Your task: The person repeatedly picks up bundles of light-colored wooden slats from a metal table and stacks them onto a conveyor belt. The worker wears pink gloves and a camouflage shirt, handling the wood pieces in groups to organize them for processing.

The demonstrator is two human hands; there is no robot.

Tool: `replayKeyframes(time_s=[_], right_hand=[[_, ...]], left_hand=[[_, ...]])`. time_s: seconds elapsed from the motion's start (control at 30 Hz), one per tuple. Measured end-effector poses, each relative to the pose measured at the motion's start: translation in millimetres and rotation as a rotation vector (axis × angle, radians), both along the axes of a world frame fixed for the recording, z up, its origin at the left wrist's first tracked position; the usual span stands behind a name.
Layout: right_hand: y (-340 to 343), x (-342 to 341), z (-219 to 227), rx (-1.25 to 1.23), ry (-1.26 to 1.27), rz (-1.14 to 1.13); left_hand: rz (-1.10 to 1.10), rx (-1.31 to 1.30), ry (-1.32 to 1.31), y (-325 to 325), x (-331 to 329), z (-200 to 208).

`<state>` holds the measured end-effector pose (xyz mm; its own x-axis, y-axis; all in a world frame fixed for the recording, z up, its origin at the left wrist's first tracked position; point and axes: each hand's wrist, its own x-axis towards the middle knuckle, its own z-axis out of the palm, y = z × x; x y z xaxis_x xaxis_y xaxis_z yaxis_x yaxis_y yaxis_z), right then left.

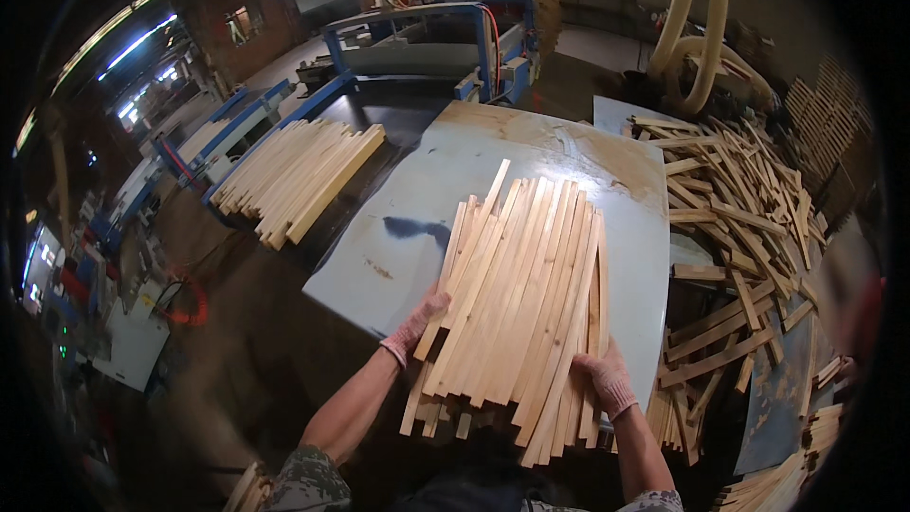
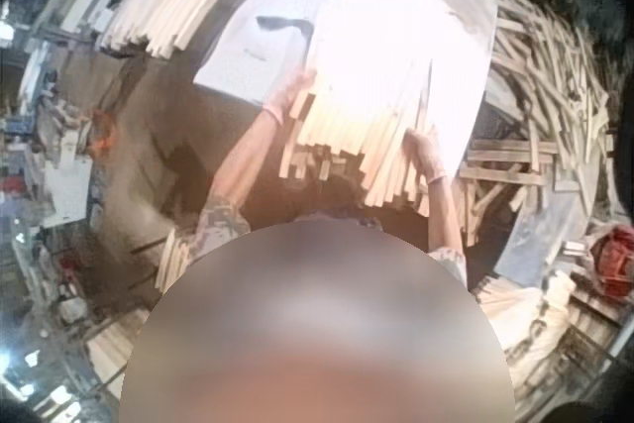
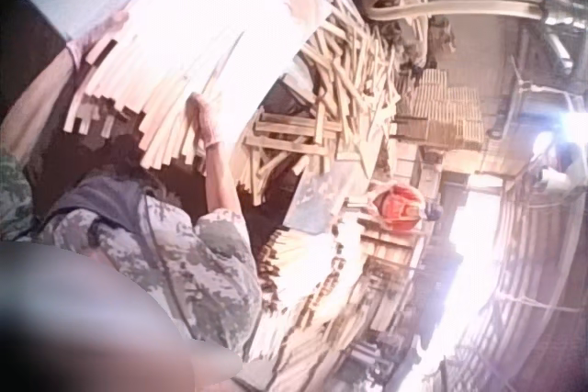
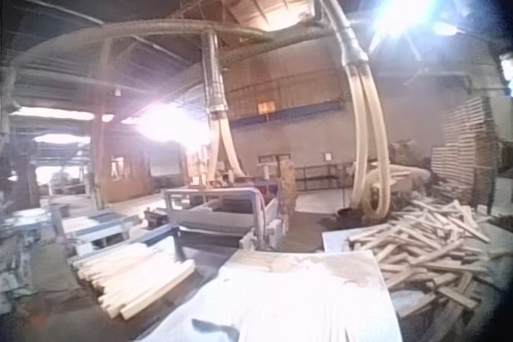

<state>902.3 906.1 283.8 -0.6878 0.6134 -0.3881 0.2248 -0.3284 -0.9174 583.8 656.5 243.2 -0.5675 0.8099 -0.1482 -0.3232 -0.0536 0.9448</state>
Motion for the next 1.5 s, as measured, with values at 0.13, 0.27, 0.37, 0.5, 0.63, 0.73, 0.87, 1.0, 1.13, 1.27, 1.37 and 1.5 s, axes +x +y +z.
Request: replayKeyframes(time_s=[0.13, 0.27, 0.37, 0.5, 0.63, 0.73, 0.87, 1.0, 1.13, 1.27, 1.37, 1.5], right_hand=[[11.0, -75.8, 1.2, -0.017, 0.063, -0.057], [12.9, -149.3, -2.9, -0.059, 0.036, -0.158], [12.7, -198.3, -6.6, 0.019, -0.044, -0.154], [6.4, -236.6, 15.9, 0.365, -0.364, -0.056], [4.8, -262.0, 42.1, 0.674, -0.966, 0.116], [-2.9, -267.5, 25.7, 0.705, -1.045, 0.056], [-13.3, -265.6, 22.0, 0.790, -1.056, -0.159], [-31.7, -278.4, 30.1, 0.891, -0.935, -0.380], [-39.3, -318.2, 65.6, 0.789, -0.885, -0.276], [-15.2, -341.7, 56.6, 0.584, -0.922, -0.333], [4.7, -346.5, 36.7, 0.586, -0.918, -0.432], [-13.5, -364.9, 65.7, 0.492, -0.798, -0.316]], left_hand=[[-0.008, -0.180, 0.136, 33.9, -83.7, 34.6], [-0.188, -0.434, 0.684, 57.0, -193.8, 18.8], [-0.151, -0.428, 0.580, 59.8, -245.5, 12.1], [-0.222, -0.535, 0.486, 70.7, -286.9, 30.9], [-0.045, -0.553, 0.721, 65.9, -292.1, 24.4], [-0.091, -0.435, 0.788, 70.0, -304.9, 1.7], [-0.293, -0.605, 0.919, 73.3, -294.8, 30.2], [-0.350, -0.625, 1.050, 65.3, -295.8, 61.4], [-0.389, -0.663, 1.028, 76.1, -304.4, 63.1], [-0.434, -0.737, 1.010, 95.5, -299.9, 68.2], [-0.478, -0.730, 1.085, 103.5, -293.3, 75.8], [-0.405, -0.562, 1.036, 95.8, -306.5, 74.0]])
